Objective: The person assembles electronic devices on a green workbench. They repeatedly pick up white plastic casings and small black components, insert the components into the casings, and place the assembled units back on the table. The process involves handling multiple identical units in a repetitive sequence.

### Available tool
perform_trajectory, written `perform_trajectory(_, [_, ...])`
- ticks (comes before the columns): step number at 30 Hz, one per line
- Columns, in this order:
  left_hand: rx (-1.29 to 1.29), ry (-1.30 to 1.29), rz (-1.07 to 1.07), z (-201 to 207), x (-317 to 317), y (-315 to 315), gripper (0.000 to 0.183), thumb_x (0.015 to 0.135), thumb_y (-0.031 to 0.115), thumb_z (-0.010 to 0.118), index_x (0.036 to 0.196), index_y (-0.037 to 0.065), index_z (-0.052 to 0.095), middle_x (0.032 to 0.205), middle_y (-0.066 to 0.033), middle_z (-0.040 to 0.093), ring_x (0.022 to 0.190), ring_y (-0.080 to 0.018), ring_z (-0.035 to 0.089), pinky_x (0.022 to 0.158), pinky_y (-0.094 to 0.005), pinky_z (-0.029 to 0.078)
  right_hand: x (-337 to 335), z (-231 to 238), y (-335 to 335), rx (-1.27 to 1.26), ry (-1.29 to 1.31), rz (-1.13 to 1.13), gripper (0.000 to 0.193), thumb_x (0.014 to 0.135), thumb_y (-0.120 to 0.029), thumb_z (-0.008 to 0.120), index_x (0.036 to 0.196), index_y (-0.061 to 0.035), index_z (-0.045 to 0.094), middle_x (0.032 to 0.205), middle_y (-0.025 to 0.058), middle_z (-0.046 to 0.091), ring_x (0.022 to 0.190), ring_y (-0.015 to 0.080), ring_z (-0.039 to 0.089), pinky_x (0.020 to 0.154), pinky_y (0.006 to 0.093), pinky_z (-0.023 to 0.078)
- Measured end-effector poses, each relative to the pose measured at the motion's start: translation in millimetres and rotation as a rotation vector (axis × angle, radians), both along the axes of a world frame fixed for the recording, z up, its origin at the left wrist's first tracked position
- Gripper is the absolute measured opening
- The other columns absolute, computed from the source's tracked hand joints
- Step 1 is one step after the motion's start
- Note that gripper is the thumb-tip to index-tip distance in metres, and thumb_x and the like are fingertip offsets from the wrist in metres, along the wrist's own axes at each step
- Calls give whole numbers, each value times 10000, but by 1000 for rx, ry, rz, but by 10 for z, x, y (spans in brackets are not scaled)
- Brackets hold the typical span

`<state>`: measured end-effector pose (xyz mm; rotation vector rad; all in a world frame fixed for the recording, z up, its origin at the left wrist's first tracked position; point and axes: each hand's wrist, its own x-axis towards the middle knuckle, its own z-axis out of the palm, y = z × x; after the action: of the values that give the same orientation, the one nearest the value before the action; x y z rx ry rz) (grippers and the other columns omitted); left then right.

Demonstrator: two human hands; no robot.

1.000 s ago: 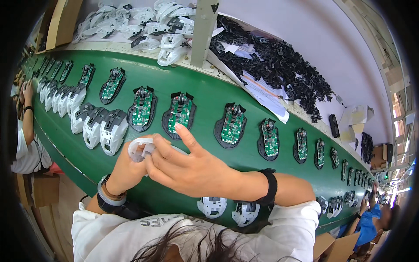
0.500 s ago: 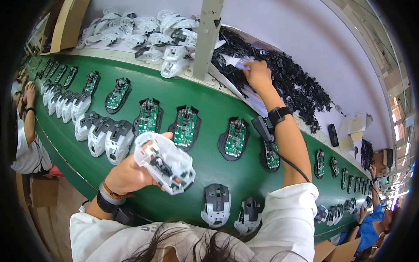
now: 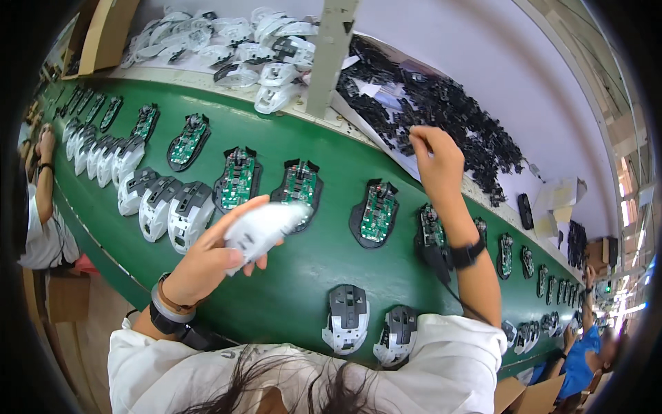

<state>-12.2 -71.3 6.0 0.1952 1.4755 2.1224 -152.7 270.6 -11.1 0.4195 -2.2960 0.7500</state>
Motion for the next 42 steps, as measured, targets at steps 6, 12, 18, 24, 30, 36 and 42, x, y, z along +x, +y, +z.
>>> perform_trajectory(6, [-357,361,159,-8,74,133,569,777,108,686,1299,47,467,1004,-96,638,871,-106,567,773,-266,476,966,616,-953,317,361,706,187,686,-25,678,870,2,661,936,155,666,767,246,650,620,319,545])
perform_trajectory(12, [-347,472,288,-42,3,57,573,725,145,769,1235,27,536,1013,-118,673,882,-139,642,781,-274,506,1139,394,-1287,383,378,780,215,690,-59,676,880,38,653,935,149,639,779,234,623,657,298,549])
perform_trajectory(18, [-362,396,161,78,-10,-17,633,677,85,814,1243,-25,552,1135,-96,622,1020,-138,581,925,-283,448,1130,362,-1262,433,370,769,214,693,-51,672,885,42,650,915,137,634,800,235,615,643,299,541])
perform_trajectory(24, [-445,488,200,69,0,-52,602,669,104,818,1215,-2,588,1097,-99,648,986,-128,598,907,-270,450,1153,360,-1245,411,235,767,272,681,-52,687,943,6,648,980,112,624,927,273,587,765,372,513])
perform_trajectory(30, [-396,512,269,76,-17,-16,653,679,129,793,1259,47,503,1028,-122,632,932,-168,628,830,-287,490,1164,440,-1309,-108,-501,593,551,755,-100,699,1254,-10,482,1213,166,541,1070,348,553,922,400,445])
perform_trajectory(36, [-326,514,360,-5,64,51,821,658,13,765,1348,41,322,1089,-96,540,1009,-169,582,882,-298,485,1213,279,-1381,-158,-716,766,651,779,-136,687,1323,-28,345,1180,229,483,1027,395,548,851,420,467])
perform_trajectory(42, [-418,557,255,-114,124,111,721,642,-9,751,1273,17,402,1064,-86,532,993,-156,573,862,-291,511,1478,53,-1343,-165,-655,645,685,777,-145,684,1323,-27,289,1098,225,469,945,421,563,757,467,484])
